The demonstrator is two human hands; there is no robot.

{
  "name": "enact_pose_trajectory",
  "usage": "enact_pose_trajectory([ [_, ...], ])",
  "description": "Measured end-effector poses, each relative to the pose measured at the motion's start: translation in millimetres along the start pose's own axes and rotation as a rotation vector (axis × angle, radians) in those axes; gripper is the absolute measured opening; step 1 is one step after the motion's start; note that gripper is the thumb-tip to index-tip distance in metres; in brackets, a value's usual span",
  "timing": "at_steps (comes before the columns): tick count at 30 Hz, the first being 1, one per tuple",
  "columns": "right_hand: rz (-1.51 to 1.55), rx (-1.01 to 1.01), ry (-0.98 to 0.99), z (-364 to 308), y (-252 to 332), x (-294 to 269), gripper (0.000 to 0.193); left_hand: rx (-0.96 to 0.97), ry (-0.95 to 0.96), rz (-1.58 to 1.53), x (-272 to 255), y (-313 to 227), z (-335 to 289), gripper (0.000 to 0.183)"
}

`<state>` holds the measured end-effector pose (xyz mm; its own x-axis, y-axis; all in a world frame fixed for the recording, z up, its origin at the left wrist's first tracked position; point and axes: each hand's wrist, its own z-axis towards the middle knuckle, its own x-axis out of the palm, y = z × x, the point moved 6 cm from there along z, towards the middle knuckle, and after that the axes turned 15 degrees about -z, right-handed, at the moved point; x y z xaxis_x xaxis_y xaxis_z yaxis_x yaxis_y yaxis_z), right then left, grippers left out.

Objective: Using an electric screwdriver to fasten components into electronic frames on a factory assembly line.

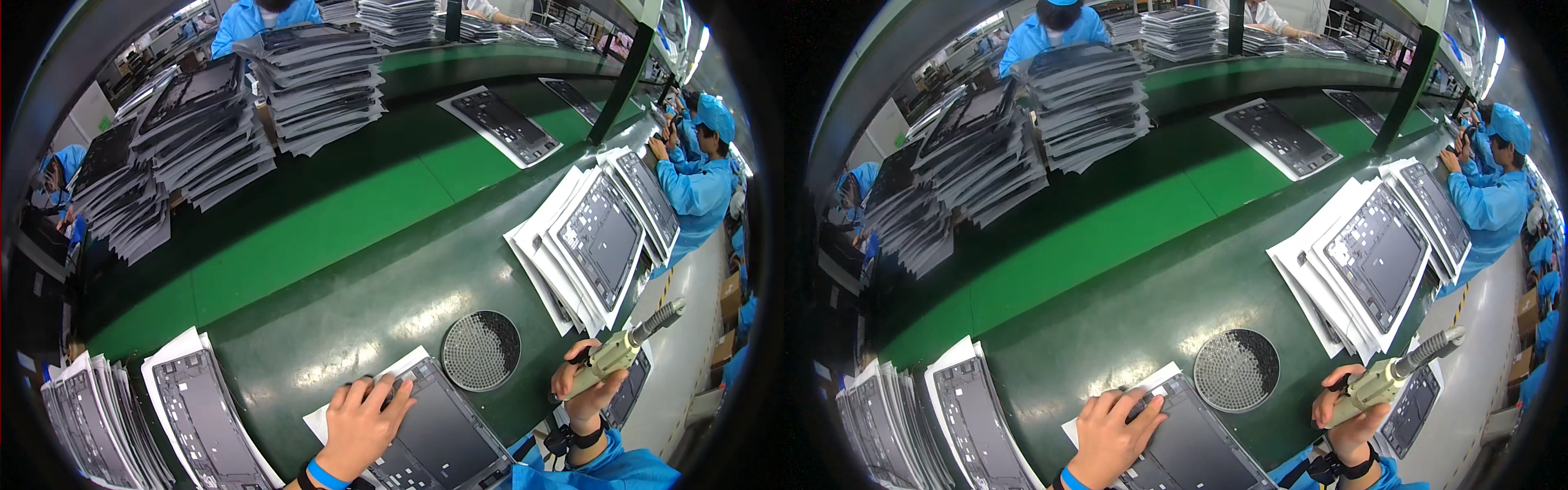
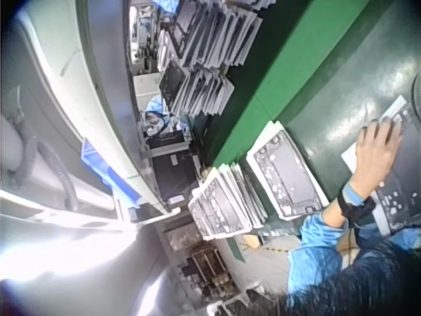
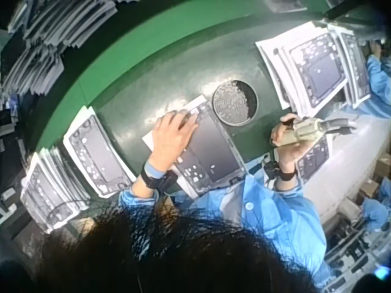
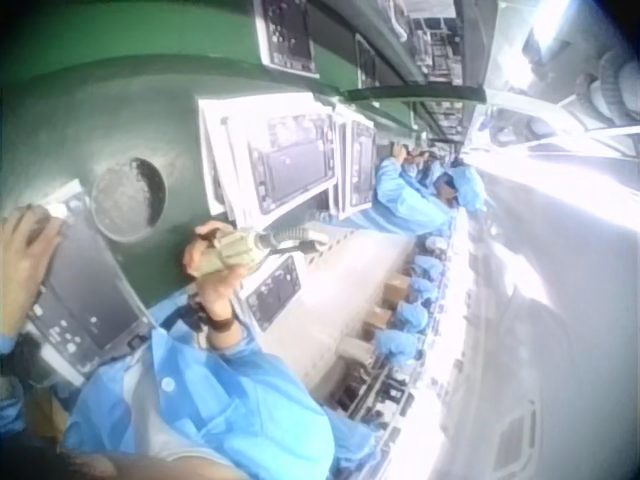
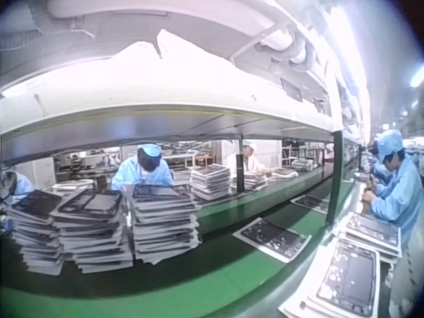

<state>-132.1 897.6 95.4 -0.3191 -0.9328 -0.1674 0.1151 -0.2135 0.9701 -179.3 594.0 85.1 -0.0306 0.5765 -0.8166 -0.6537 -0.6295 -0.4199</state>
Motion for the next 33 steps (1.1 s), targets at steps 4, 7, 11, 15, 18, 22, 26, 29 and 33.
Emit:
enact_pose_trajectory([
  [4,0.155,-0.046,-0.032,1,12,-5,0.103,0.022,0.007,-0.156,-3,-15,-6,0.029],
  [7,0.230,-0.222,0.001,22,67,14,0.096,-0.018,0.051,-0.255,-3,-17,-15,0.041],
  [11,0.362,-0.496,0.147,51,117,66,0.093,-0.011,0.039,-0.323,-1,-10,-14,0.040],
  [15,0.360,-0.552,0.298,68,101,114,0.097,-0.015,-0.005,-0.331,0,-5,-14,0.035],
  [18,0.358,-0.508,0.377,58,75,123,0.101,0.009,-0.017,-0.311,1,-10,-15,0.033],
  [22,0.372,-0.413,0.357,54,54,131,0.104,-0.001,-0.023,-0.331,1,-7,-16,0.032],
  [26,0.343,-0.435,0.359,58,50,138,0.104,-0.013,0.003,-0.341,0,-4,-15,0.033],
  [29,0.332,-0.418,0.333,58,43,141,0.105,-0.022,0.015,-0.344,1,-3,-15,0.032],
  [33,0.352,-0.435,0.321,57,41,139,0.106,-0.027,0.012,-0.324,3,-5,-16,0.031],
])
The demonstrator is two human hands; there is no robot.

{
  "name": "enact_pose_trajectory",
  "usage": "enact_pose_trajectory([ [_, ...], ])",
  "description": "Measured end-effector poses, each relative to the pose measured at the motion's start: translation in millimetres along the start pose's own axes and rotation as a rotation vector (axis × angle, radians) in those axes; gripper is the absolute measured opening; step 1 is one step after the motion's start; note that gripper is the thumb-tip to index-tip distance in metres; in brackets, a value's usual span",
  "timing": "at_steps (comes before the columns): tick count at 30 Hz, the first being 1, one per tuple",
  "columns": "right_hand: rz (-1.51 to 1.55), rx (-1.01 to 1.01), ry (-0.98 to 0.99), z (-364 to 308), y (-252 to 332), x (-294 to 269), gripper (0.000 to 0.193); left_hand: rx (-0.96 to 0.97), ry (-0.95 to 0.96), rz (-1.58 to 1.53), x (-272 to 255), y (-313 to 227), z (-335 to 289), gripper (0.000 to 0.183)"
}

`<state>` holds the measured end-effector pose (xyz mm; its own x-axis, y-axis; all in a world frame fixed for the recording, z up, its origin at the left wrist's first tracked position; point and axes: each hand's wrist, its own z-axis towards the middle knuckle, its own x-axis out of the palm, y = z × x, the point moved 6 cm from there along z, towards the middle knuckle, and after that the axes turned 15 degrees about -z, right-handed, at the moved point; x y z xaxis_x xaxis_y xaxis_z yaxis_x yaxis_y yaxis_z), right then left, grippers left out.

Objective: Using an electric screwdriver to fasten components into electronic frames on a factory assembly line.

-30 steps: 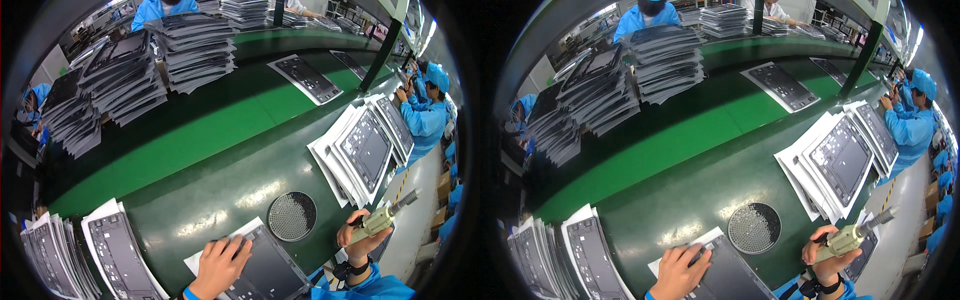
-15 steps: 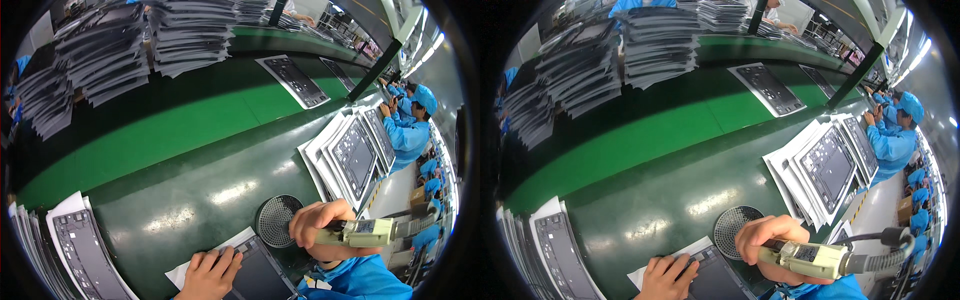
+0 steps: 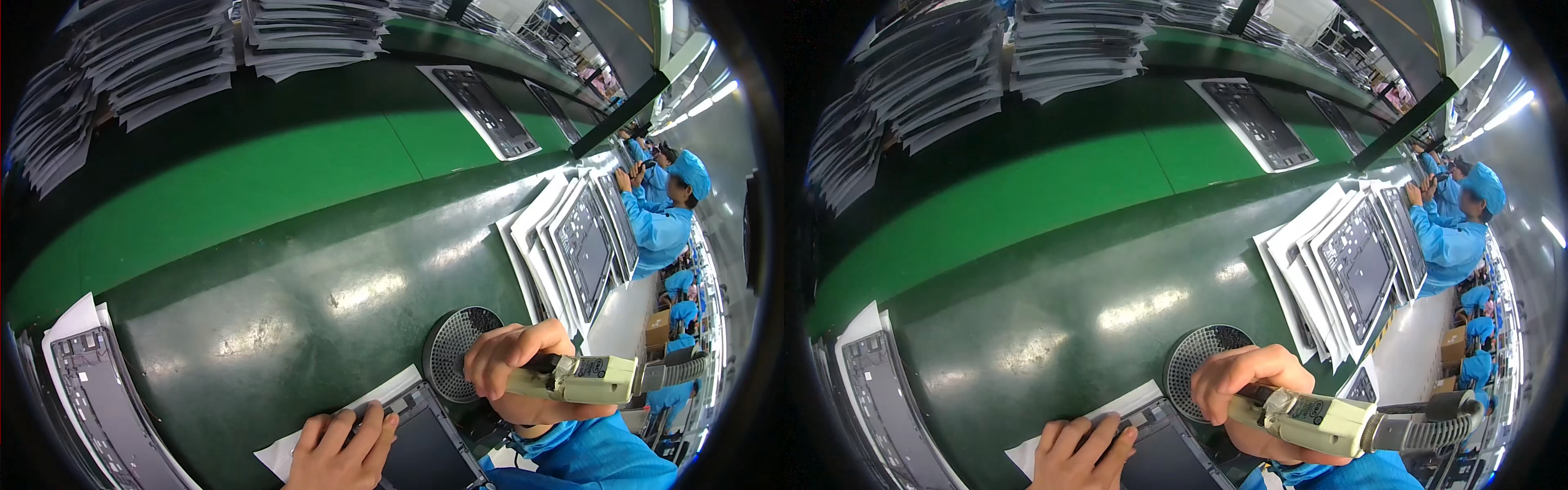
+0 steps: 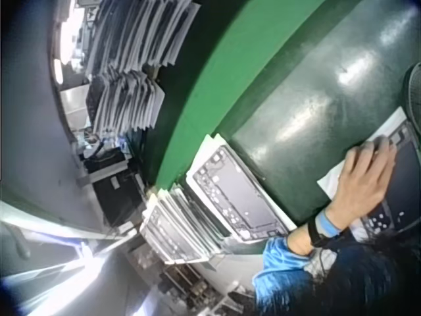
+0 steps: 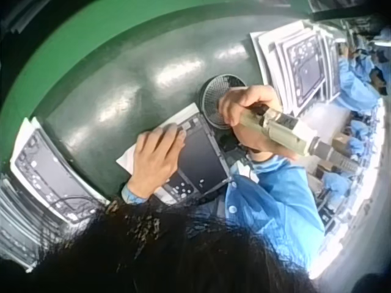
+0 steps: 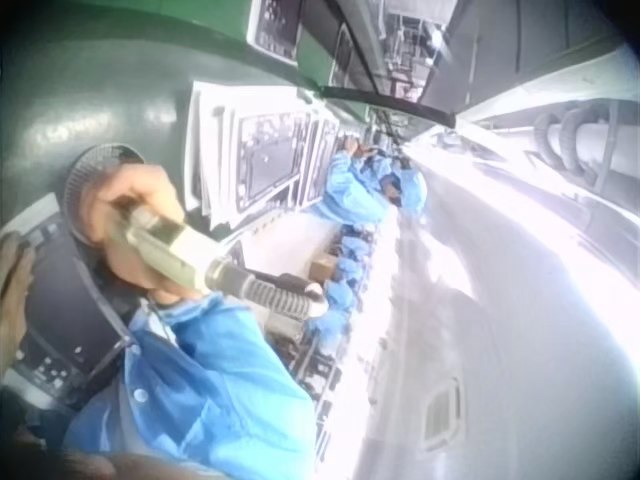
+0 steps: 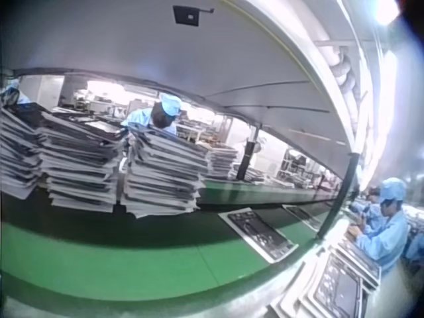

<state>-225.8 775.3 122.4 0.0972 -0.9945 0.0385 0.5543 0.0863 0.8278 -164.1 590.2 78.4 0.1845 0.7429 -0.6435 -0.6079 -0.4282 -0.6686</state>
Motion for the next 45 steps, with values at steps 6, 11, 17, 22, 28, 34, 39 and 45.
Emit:
enact_pose_trajectory([
  [6,-0.026,-0.015,0.001,0,0,4,0.105,-0.001,-0.006,-0.011,0,-1,-1,0.031],
  [11,-0.056,0.003,-0.007,0,7,6,0.102,0.003,0.004,-0.012,-2,-1,0,0.031],
  [17,-0.189,0.130,0.240,8,40,36,0.066,0.006,-0.003,0.017,-4,-2,-1,0.029],
  [22,0.040,0.185,0.273,-7,20,39,0.008,0.003,-0.014,-0.007,-4,-2,1,0.028],
  [28,-0.115,0.096,0.233,-8,25,47,0.041,0.119,-0.079,0.166,-1,1,0,0.013],
  [34,0.050,0.146,0.292,-9,11,47,0.028,0.080,-0.057,0.108,-3,-2,3,0.021],
  [39,0.022,0.135,0.319,-11,10,44,0.034,0.111,-0.087,0.115,1,2,0,0.012],
  [45,0.018,0.086,0.288,-14,5,42,0.026,0.126,-0.105,0.139,-5,-1,4,0.012],
])
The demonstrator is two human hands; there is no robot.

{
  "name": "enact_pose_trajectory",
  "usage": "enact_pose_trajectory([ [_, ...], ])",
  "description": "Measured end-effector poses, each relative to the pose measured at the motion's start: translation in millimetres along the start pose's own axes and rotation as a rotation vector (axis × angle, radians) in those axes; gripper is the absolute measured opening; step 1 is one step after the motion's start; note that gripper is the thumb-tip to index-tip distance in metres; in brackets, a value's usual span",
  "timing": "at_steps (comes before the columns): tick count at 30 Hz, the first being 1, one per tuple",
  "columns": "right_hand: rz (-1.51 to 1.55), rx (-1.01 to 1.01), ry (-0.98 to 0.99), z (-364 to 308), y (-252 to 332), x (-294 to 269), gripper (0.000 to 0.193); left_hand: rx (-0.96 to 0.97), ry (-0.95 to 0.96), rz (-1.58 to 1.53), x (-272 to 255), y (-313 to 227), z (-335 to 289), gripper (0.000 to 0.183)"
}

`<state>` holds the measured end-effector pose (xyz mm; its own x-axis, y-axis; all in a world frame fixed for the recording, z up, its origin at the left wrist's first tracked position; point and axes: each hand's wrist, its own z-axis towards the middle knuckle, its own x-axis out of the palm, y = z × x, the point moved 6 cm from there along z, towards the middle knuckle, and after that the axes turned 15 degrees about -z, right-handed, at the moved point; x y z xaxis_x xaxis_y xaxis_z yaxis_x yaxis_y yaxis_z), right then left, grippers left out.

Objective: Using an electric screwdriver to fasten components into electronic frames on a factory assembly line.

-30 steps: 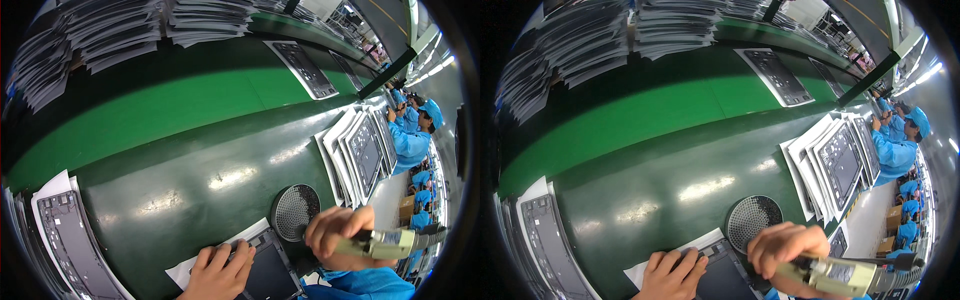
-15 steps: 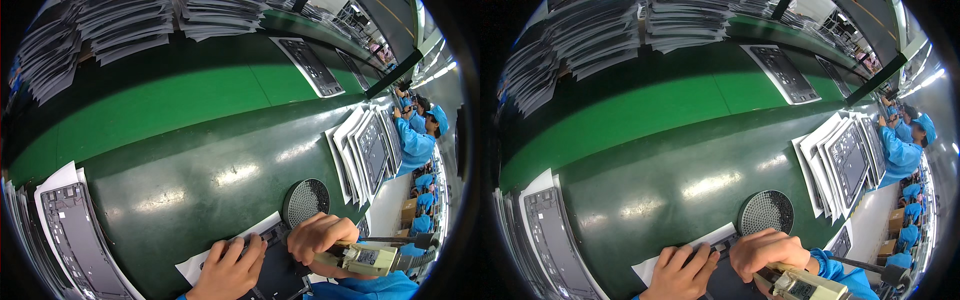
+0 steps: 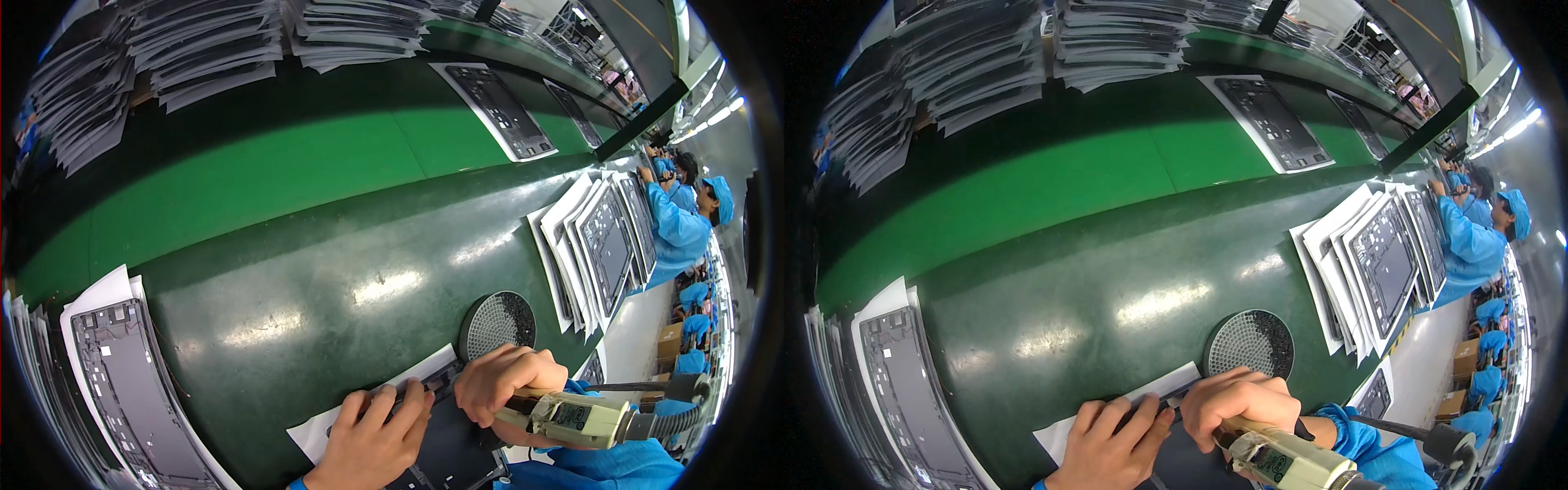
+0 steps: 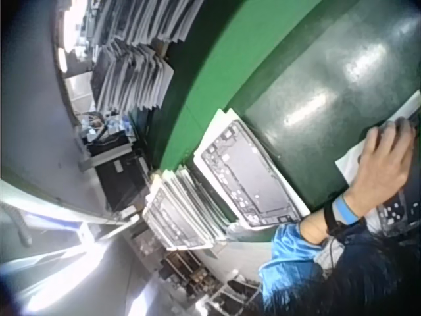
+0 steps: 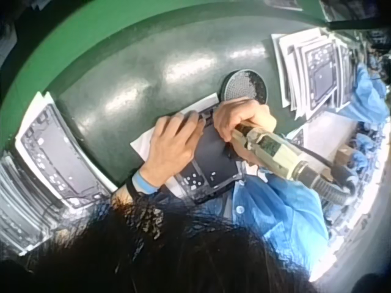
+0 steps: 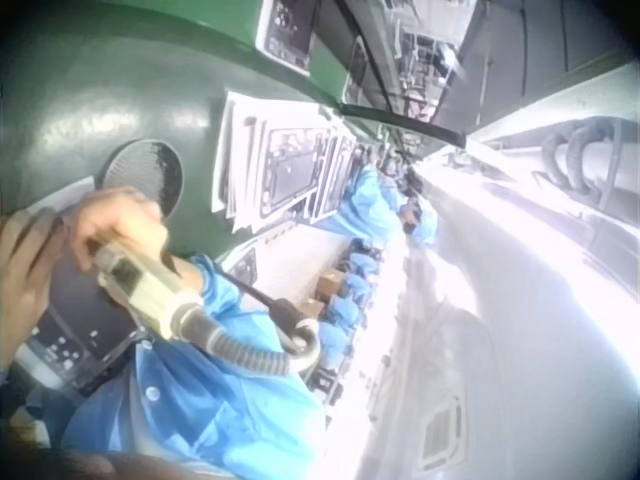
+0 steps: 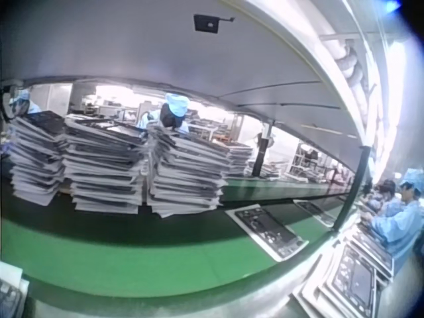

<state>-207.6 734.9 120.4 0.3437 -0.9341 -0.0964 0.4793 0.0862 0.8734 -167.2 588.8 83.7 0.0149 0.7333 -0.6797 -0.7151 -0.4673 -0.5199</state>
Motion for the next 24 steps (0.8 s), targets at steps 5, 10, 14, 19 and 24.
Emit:
enact_pose_trajectory([
  [5,0.010,0.013,-0.188,7,17,-12,0.064,-0.115,0.061,-0.132,1,-2,-7,0.029],
  [10,-0.019,-0.045,-0.314,1,13,-40,0.102,-0.115,0.029,-0.138,2,-1,-11,0.028],
  [14,-0.004,-0.069,-0.272,1,3,-39,0.105,-0.118,0.027,-0.130,-1,-1,-9,0.027],
  [19,0.020,-0.060,-0.319,2,-1,-39,0.109,-0.105,0.012,-0.150,-1,1,-7,0.025],
  [24,0.016,0.026,-0.345,2,-5,-37,0.109,-0.114,-0.002,-0.163,-2,1,-7,0.025],
])
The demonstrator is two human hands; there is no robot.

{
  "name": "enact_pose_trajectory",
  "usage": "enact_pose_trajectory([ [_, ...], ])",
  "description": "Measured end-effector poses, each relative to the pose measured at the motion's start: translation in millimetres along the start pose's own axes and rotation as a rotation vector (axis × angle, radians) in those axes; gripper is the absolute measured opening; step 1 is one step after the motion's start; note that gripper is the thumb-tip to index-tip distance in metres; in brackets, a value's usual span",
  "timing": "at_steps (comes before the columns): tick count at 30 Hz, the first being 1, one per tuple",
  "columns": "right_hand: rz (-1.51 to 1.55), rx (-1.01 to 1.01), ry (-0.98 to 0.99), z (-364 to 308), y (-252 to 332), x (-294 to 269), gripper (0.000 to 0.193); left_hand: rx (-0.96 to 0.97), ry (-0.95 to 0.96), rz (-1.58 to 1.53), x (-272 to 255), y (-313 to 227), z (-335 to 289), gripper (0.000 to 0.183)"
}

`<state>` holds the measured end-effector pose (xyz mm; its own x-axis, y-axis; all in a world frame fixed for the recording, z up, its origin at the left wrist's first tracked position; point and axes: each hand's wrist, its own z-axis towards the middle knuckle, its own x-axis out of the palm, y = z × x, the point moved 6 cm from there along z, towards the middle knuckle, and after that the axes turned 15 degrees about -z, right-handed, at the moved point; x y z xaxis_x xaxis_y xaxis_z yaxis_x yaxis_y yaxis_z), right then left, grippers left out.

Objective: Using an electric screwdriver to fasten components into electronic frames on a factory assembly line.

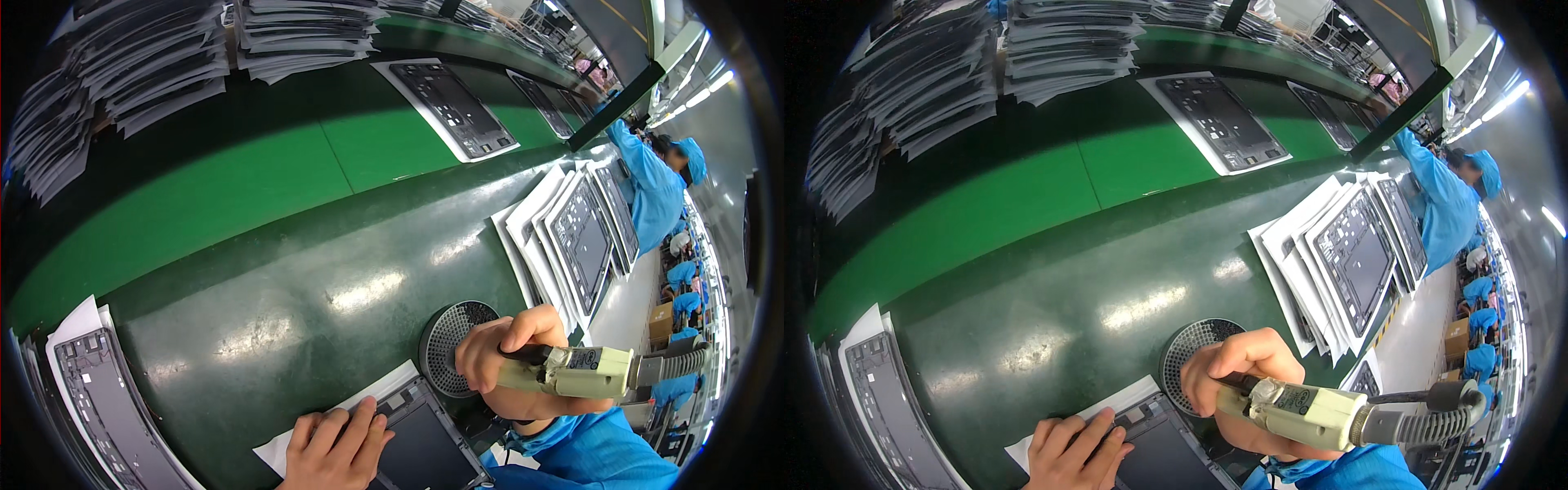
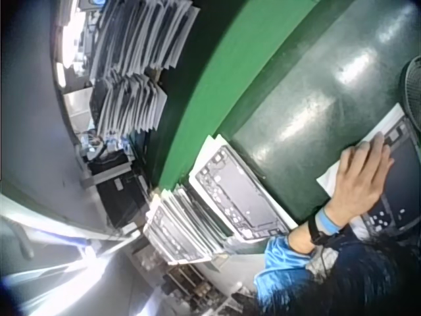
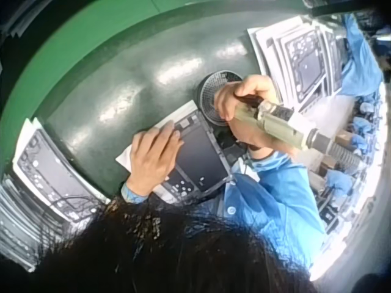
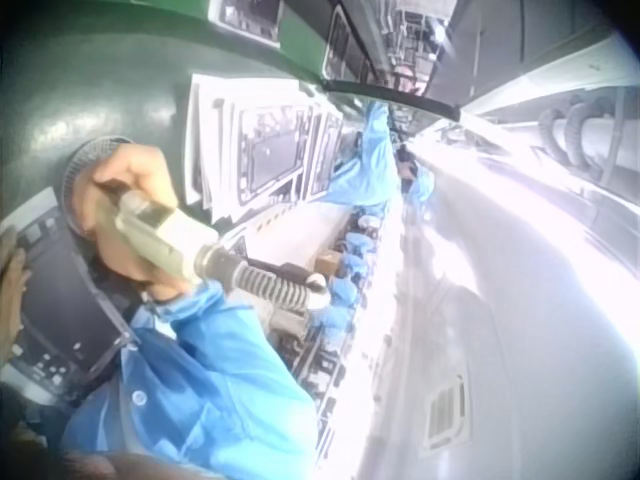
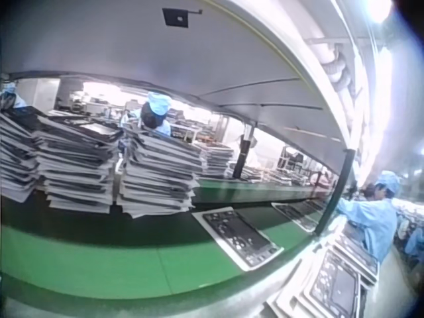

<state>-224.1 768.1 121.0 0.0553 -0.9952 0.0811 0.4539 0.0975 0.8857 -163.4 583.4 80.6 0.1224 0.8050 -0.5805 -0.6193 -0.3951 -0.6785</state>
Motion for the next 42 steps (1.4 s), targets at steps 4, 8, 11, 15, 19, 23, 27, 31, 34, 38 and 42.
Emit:
enact_pose_trajectory([
  [4,-0.001,-0.055,0.032,1,-2,0,0.109,0.001,-0.010,0.006,-1,0,0,0.024],
  [8,-0.017,-0.065,0.032,1,0,2,0.109,0.032,-0.021,0.068,0,4,-5,0.013],
  [11,-0.029,-0.068,0.052,1,0,3,0.108,-0.007,-0.034,-0.007,-3,-2,-3,0.025],
  [15,0.041,-0.114,0.075,-3,18,9,0.103,-0.013,-0.047,-0.009,-1,1,-5,0.025],
  [19,-0.075,0.043,0.259,-9,36,51,0.070,0.074,-0.042,0.030,2,2,-6,0.024],
  [23,-0.080,-0.055,0.241,-19,17,60,0.076,0.061,-0.092,0.070,-6,3,-6,0.013],
  [27,-0.006,-0.008,0.355,-23,13,68,0.060,0.055,-0.045,-0.036,-12,-5,-2,0.024],
  [31,-0.122,0.052,0.238,-26,8,68,0.084,0.056,-0.038,-0.039,-12,-4,-3,0.024],
  [34,-0.012,0.087,0.312,-28,6,67,0.023,0.057,-0.030,-0.034,-13,-4,-3,0.024],
  [38,-0.006,0.020,0.353,-24,5,69,0.029,0.093,-0.048,-0.030,-13,-6,-2,0.025],
  [42,0.021,-0.047,0.368,-24,2,72,0.040,0.066,-0.002,0.020,-5,3,-8,0.017],
])
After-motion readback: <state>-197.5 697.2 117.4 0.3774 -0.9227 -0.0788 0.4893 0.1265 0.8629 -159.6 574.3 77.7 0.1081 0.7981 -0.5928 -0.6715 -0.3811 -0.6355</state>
